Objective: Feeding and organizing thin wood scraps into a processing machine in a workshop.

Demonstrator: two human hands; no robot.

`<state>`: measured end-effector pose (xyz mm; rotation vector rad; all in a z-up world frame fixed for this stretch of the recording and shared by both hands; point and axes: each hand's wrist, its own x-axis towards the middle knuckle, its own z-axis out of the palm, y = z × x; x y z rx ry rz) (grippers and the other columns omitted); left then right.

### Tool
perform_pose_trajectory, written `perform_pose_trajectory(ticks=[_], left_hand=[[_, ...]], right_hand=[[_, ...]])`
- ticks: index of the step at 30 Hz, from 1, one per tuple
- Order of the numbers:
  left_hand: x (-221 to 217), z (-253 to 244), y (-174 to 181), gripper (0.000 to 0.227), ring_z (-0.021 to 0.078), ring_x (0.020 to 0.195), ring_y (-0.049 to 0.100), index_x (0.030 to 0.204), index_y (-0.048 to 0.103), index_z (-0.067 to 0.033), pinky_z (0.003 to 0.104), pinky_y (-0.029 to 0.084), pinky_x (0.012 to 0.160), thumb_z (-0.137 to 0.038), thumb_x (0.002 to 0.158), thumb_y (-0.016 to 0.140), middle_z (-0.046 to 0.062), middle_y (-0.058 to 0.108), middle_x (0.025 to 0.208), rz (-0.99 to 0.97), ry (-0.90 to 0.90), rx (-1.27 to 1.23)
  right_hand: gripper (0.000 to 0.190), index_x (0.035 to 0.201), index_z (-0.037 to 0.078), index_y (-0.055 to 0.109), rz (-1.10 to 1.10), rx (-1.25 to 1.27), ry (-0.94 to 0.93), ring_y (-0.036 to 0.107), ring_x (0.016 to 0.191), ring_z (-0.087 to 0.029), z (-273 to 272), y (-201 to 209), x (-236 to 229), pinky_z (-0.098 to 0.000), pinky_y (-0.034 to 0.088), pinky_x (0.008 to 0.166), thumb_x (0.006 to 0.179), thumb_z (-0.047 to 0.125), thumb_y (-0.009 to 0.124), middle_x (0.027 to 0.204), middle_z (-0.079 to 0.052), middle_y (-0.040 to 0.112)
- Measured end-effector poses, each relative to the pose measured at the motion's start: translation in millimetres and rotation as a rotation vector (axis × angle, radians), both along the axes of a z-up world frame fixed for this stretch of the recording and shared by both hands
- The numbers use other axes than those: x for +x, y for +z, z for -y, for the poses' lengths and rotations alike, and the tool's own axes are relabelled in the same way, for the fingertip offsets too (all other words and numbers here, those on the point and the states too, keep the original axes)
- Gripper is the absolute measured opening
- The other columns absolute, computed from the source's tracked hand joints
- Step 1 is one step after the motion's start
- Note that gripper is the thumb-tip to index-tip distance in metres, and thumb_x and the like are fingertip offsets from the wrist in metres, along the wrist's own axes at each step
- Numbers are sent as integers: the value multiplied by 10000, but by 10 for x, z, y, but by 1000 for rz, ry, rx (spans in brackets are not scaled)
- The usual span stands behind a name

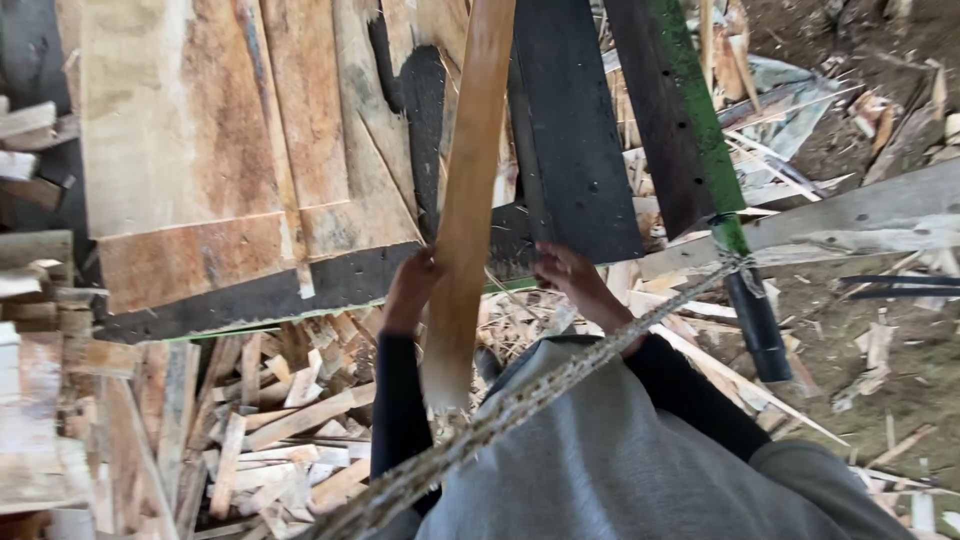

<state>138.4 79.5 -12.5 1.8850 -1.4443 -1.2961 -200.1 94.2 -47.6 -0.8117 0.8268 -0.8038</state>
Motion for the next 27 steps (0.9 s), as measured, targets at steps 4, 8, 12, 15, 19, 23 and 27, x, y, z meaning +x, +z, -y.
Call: perform_pose_trajectory(ticks=[4,8,12,15,19,23,27], left_hand=[[1210,-1426,488,468,170,1035,710,1371,631,-8,330,556,901,-66,907,645,106,758,1206,107,-105,44],[2136,-2780,941,421,203,1195,655,1432,630,-78,352,506,1071,-123,1017,587,145,693,1361,-142,427,486],[2997,-3834,911,604,226,1240,667,1489,559,-144,407,485,1106,-74,904,691,101,694,1413,55,415,511],[3129,-3990,1071,605,248,1210,697,1489,574,-155,422,502,1096,-121,903,720,122,739,1327,117,339,528],[3073,-3807,1381,566,210,1191,700,1475,578,-192,409,473,1101,-175,923,700,90,741,1294,235,258,554],[2418,-3448,1500,412,319,979,649,1306,631,-60,494,506,871,-251,941,657,191,682,1153,787,485,43],[951,-2356,1595,646,337,1175,700,1447,570,-71,482,583,960,-506,982,467,219,671,1375,-402,702,-54]], right_hand=[[630,1507,25,459,-71,136,-37,659,917,-108,668,105,746,-262,522,738,986,301,682,1151,-41,703],[543,1403,36,531,109,248,-94,686,825,-99,1077,182,1453,-275,559,658,997,371,661,1082,-69,708],[426,1255,154,661,-147,316,-15,591,612,-109,1159,578,1927,-270,431,496,949,450,678,812,-48,676],[441,1125,43,613,-323,317,-36,584,624,-109,1246,127,2239,-272,474,521,998,445,742,797,-21,614],[329,1114,77,675,98,334,35,616,595,-122,1269,288,2363,-278,511,518,986,380,689,767,-29,644],[296,1077,-58,650,229,189,-104,709,665,-212,1034,582,2639,-348,625,611,948,201,707,881,-145,722],[337,1166,-104,571,336,196,-192,719,703,-255,852,884,2754,-403,701,692,960,141,675,963,-224,698]])
